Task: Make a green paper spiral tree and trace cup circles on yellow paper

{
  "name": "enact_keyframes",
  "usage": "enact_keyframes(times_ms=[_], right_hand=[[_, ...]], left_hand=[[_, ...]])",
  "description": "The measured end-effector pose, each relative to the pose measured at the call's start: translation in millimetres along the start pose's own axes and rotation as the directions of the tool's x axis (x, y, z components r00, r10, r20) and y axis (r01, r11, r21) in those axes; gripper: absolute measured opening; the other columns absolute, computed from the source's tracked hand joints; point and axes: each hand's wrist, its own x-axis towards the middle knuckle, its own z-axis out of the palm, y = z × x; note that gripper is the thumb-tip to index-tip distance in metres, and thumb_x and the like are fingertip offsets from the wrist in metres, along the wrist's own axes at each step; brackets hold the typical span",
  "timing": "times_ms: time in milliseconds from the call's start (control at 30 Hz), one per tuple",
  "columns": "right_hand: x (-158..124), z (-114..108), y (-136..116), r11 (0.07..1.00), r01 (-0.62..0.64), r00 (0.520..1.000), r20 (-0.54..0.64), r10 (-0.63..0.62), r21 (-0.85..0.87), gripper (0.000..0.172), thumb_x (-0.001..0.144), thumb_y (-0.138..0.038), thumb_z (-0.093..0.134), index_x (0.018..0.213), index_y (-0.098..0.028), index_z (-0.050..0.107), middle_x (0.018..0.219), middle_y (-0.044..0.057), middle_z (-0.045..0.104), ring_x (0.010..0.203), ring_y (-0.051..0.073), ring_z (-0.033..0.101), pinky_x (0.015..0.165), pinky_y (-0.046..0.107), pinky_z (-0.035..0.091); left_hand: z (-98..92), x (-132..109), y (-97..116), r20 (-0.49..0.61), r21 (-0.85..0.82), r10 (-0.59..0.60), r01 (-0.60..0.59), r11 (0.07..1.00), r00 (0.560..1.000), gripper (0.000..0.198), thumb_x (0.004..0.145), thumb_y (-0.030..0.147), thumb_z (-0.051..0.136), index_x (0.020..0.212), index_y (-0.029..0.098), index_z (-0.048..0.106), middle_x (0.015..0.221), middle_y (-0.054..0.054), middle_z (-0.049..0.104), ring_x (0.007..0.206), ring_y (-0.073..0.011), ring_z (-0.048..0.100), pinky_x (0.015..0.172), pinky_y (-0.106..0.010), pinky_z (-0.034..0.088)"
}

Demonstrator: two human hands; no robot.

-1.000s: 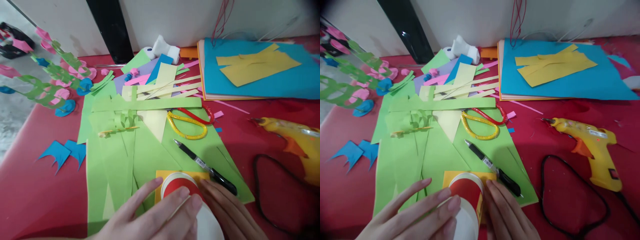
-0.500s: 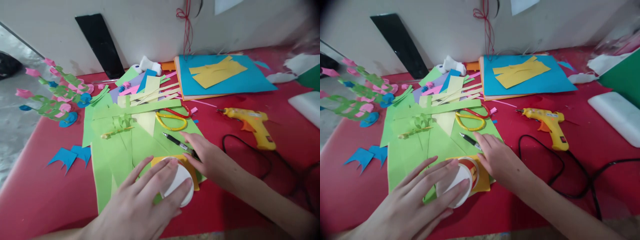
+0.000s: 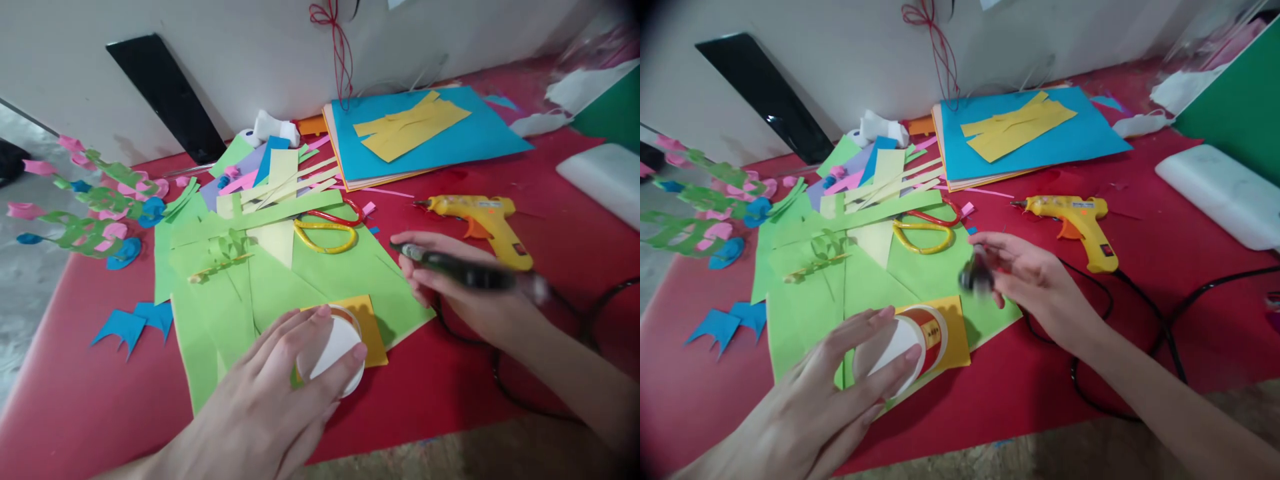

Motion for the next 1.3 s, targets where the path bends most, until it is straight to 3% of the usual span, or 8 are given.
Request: enact_keyframes(times_ms=[100, 267, 400, 533, 733, 833, 967, 1300], right_hand=[[-1, 6, 3, 0.996, -0.087, 0.995, -0.043, 0.087, 0.003, 0.014, 0.077, -0.032, 0.057, 0.082, -0.019, 0.056, 0.055, -0.006, 0.043, 0.046, 0.005, 0.037, 0.04, 0.016, 0.029], [6, 22, 1, 0.994, -0.085, 0.996, -0.032, 0.083, -0.07, 0.022, 0.08, -0.032, 0.052, 0.063, -0.017, 0.053, 0.048, -0.006, 0.038, 0.044, 0.004, 0.034, 0.038, 0.015, 0.025], [4, 27, 4, 0.988, -0.004, 0.999, -0.037, -0.001, -0.156, 0.015, 0.082, -0.027, 0.049, 0.072, -0.02, 0.059, 0.053, -0.005, 0.05, 0.045, 0.006, 0.044, 0.042, 0.015, 0.035], [-13, 26, 14, 0.882, 0.246, 0.968, 0.155, -0.199, -0.403, 0.014, 0.077, -0.019, 0.054, 0.09, -0.022, 0.058, 0.084, -0.001, 0.063, 0.075, 0.012, 0.059, 0.069, 0.02, 0.047], [-30, 23, 33, 0.774, 0.437, 0.887, 0.36, -0.289, -0.458, 0.041, 0.074, -0.012, 0.057, 0.112, -0.019, 0.045, 0.116, 0.008, 0.052, 0.114, 0.019, 0.044, 0.097, 0.034, 0.037], [-30, 23, 37, 0.761, 0.469, 0.872, 0.371, -0.319, -0.449, 0.044, 0.075, -0.013, 0.057, 0.116, -0.019, 0.042, 0.119, 0.009, 0.05, 0.116, 0.02, 0.041, 0.099, 0.038, 0.035], [-27, 23, 36, 0.741, 0.499, 0.858, 0.377, -0.35, -0.448, 0.039, 0.076, -0.015, 0.055, 0.114, -0.019, 0.043, 0.112, 0.008, 0.054, 0.111, 0.021, 0.045, 0.096, 0.039, 0.038], [-28, 24, 37, 0.734, 0.498, 0.86, 0.369, -0.352, -0.462, 0.042, 0.075, -0.016, 0.056, 0.115, -0.021, 0.044, 0.112, 0.008, 0.055, 0.111, 0.021, 0.047, 0.094, 0.04, 0.04]], left_hand=[[1.1, 3, 0, -0.021, 0.001, -0.01, 0.01, 1.0, 1.0, 0.039, 0.086, 0.015, 0.034, 0.121, 0.026, 0.047, 0.121, -0.01, 0.035, 0.118, -0.0201, 0.038, 0.093, -0.036, 0.044], [-3.7, 5, -2, 0.059, 0.014, 0.023, -0.024, 1.0, 0.998, 0.041, 0.087, 0.02, 0.034, 0.127, 0.023, 0.039, 0.121, -0.011, 0.037, 0.12, -0.0209, 0.034, 0.095, -0.037, 0.043], [-7.3, 5, -7, 0.092, -0.038, 0.044, -0.041, 0.998, 0.995, 0.042, 0.087, 0.021, 0.035, 0.129, 0.021, 0.038, 0.122, -0.01, 0.039, 0.121, -0.0225, 0.035, 0.096, -0.037, 0.042], [-7.5, 6, -9, 0.085, -0.083, 0.043, -0.036, 0.996, 0.995, 0.041, 0.087, 0.021, 0.035, 0.128, 0.021, 0.041, 0.122, -0.012, 0.039, 0.118, -0.0241, 0.039, 0.093, -0.036, 0.045], [-5.9, 6, -8, 0.102, -0.093, 0.033, -0.024, 0.995, 0.994, 0.043, 0.087, 0.023, 0.037, 0.13, 0.021, 0.037, 0.124, -0.013, 0.035, 0.117, -0.0235, 0.04, 0.089, -0.033, 0.048], [-5.1, 5, -7, 0.155, -0.056, 0.032, -0.024, 0.998, 0.987, 0.049, 0.084, 0.025, 0.044, 0.131, 0.021, 0.033, 0.131, -0.014, 0.028, 0.117, -0.0255, 0.039, 0.085, -0.035, 0.05], [-3.5, 3, -6, 0.201, -0.004, 0.015, -0.015, 1.0, 0.979, 0.058, 0.081, 0.008, 0.043, 0.135, 0.022, 0.025, 0.139, -0.014, 0.019, 0.121, -0.0268, 0.036, 0.084, -0.036, 0.05], [-0.9, 4, -7, 0.192, -0.052, 0.032, -0.023, 0.998, 0.981, 0.058, 0.081, 0.005, 0.043, 0.134, 0.02, 0.024, 0.138, -0.016, 0.021, 0.124, -0.0272, 0.032, 0.084, -0.036, 0.05]])
